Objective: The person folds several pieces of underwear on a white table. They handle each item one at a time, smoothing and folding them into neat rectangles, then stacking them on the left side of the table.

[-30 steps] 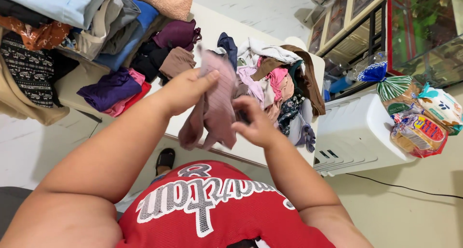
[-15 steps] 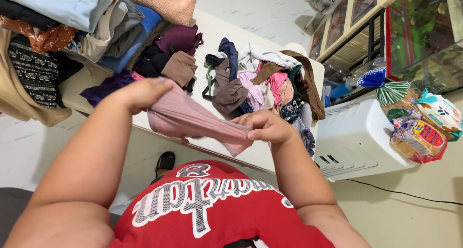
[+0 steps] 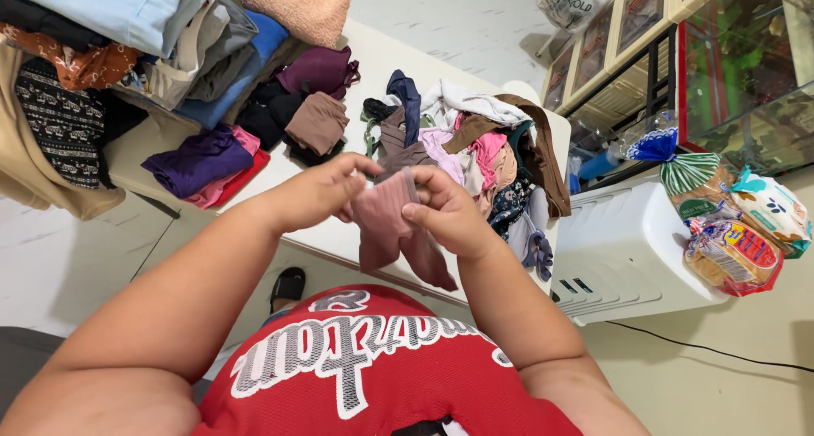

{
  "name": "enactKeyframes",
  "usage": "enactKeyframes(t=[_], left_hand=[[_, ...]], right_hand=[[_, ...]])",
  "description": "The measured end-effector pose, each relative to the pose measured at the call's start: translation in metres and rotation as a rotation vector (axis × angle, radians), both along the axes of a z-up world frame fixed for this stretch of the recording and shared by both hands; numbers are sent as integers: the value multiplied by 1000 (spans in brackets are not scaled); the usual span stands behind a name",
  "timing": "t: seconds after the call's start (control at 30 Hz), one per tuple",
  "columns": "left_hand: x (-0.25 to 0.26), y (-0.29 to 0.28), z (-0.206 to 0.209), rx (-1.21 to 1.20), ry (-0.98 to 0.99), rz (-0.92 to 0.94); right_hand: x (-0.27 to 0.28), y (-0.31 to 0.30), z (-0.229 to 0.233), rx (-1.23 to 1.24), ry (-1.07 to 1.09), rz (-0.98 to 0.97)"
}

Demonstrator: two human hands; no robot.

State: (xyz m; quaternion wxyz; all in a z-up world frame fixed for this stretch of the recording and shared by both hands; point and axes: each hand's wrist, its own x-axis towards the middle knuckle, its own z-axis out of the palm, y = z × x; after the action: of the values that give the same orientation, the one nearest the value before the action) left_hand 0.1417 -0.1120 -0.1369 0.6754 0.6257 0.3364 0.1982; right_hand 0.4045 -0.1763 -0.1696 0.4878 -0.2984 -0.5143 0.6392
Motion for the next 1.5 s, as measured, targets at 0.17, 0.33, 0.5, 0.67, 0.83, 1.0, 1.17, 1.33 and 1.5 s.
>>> enactKeyframes(t=[0.17,0.33,0.5,0.67,0.83,1.0,1.17,1.33,1.5], left_hand=[[12,-14,43,282,115,14],[7,-7,52,837,339,165],[-3,4,89,816,159,216],[-30,4,107,705,87,347],[-74,34,72,658,105,381],[-81,33,42,382,88,325],[-94,73,8,399,468,338],[-92,72,27,652,559,557],[-118,56,-68,1258,270,378]], right_hand=[[-8,-6,31,52,-70,-40],[1,-7,25,127,-82,-41],[10,-4,-27,21,-347,190],[2,-12,-2,195,-862,168],[57,0,-6,357,-831,-180],[86,10,8,332,-1062,-475],[61,27,6,-71,-1002,-493],[22,47,-7,-256,-907,-611],[48,57,-92,380,-932,-771]])
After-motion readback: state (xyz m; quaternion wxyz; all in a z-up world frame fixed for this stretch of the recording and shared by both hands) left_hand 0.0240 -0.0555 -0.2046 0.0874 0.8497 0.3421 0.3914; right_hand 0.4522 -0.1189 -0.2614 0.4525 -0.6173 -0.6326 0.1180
